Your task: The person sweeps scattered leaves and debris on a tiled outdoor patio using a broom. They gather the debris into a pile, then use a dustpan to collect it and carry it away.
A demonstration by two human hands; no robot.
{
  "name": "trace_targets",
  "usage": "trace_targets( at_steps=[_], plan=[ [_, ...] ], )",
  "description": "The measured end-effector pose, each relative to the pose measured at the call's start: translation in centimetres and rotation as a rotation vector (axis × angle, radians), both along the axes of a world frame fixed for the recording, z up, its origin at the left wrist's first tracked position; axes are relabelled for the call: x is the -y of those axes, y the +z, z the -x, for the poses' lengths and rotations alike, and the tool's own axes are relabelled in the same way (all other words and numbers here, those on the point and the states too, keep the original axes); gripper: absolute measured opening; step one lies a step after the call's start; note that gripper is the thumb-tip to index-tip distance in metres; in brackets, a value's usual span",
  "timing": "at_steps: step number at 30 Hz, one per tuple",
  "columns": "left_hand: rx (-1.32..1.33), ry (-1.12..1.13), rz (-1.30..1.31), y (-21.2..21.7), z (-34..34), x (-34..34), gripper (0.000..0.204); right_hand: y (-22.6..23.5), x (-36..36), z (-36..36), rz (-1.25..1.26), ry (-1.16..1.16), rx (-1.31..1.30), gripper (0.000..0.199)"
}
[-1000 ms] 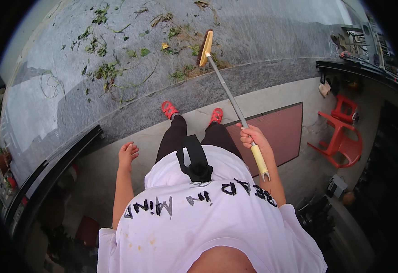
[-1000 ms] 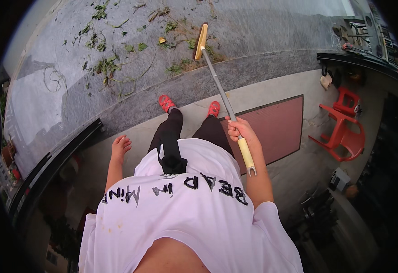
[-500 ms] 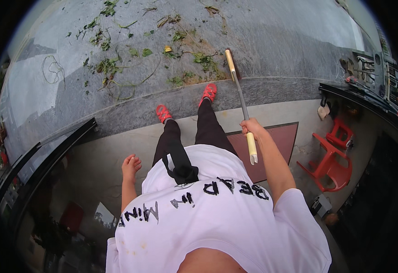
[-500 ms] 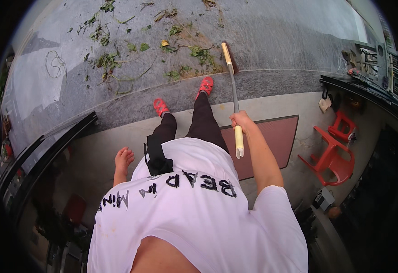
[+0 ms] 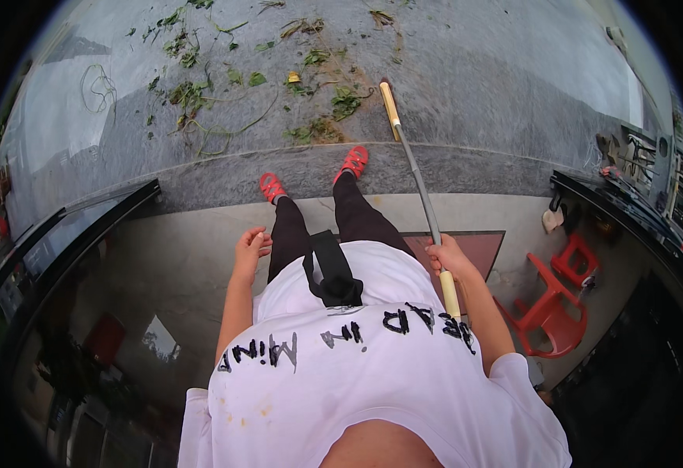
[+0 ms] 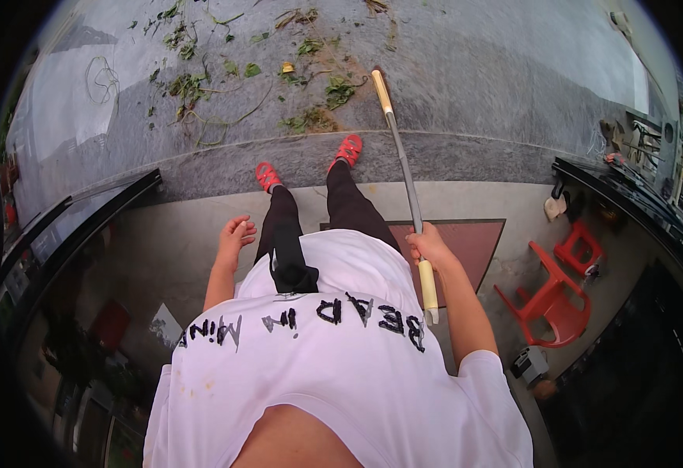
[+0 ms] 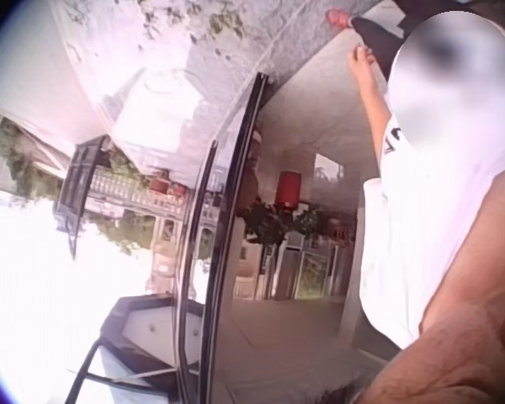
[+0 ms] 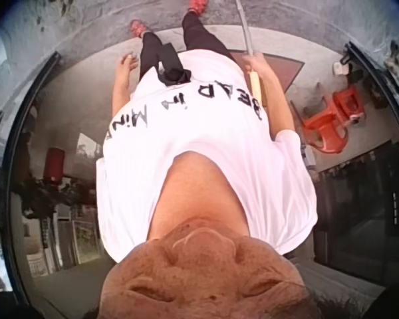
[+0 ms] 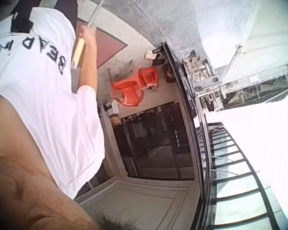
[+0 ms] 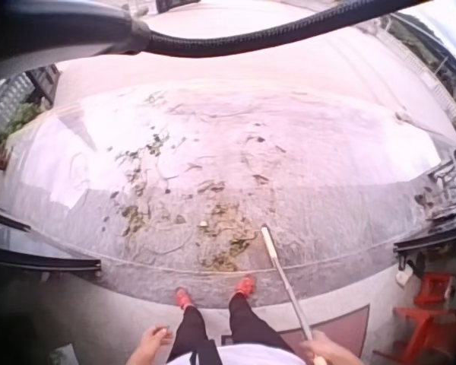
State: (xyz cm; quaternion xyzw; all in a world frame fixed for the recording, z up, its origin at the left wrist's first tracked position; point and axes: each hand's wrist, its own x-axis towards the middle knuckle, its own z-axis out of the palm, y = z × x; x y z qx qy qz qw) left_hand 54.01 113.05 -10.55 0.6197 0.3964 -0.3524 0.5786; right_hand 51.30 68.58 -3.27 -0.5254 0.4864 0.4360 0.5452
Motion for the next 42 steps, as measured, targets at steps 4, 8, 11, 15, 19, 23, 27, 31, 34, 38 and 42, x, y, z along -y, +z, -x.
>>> trace_targets(
  at_steps=[4, 8, 11, 15, 19, 23, 27, 31, 34, 38, 42],
  plan=[
    [-0.004, 0.034, -0.023, 0.6, -0.4, -0.2, 0.024, -3.3, -1.7, -3.0, -0.329, -0.295, -0.126, 0.015],
    [-0.126, 0.071, -0.062, -0.3, 2.5, -2.5, 0.023, -4.5, -3.6, -5.2, -0.514, -0.449, -0.071, 0.015],
    [-0.216, 0.120, -0.092, -1.6, 5.6, -5.0, 0.023, -3.2, -3.1, -5.7, -0.559, -0.539, -0.048, 0.019],
    [-0.235, 0.155, -0.099, -1.9, 6.8, -7.2, 0.023, 1.3, -4.3, -4.5, -0.301, -0.309, -0.049, 0.017],
    [-0.175, 0.169, -0.064, -1.8, 5.8, -8.7, 0.024, 0.2, -7.0, -3.7, -0.262, -0.261, -0.129, 0.010],
    [-0.102, 0.192, -0.027, -1.4, 4.6, -10.3, 0.025, -3.5, -10.6, -5.6, -0.454, -0.340, -0.183, 0.012],
    [-0.072, 0.214, -0.034, -0.8, 4.4, -12.6, 0.024, -2.7, -12.6, -8.1, -0.606, -0.541, -0.159, 0.008],
    [-0.104, 0.264, -0.047, -1.3, 5.8, -15.9, 0.023, -0.4, -14.9, -6.4, -0.475, -0.411, -0.093, 0.015],
    [-0.146, 0.295, -0.052, -2.1, 7.9, -18.4, 0.022, 0.8, -17.7, -5.1, -0.274, -0.264, -0.123, 0.015],
    [-0.197, 0.301, -0.057, -2.9, 10.4, -21.0, 0.021, -3.0, -20.4, -5.3, -0.447, -0.427, -0.222, 0.009],
    [-0.196, 0.346, -0.063, -2.8, 11.5, -22.9, 0.021, -3.9, -23.5, -7.3, -0.676, -0.686, -0.219, 0.015]
  ],
)
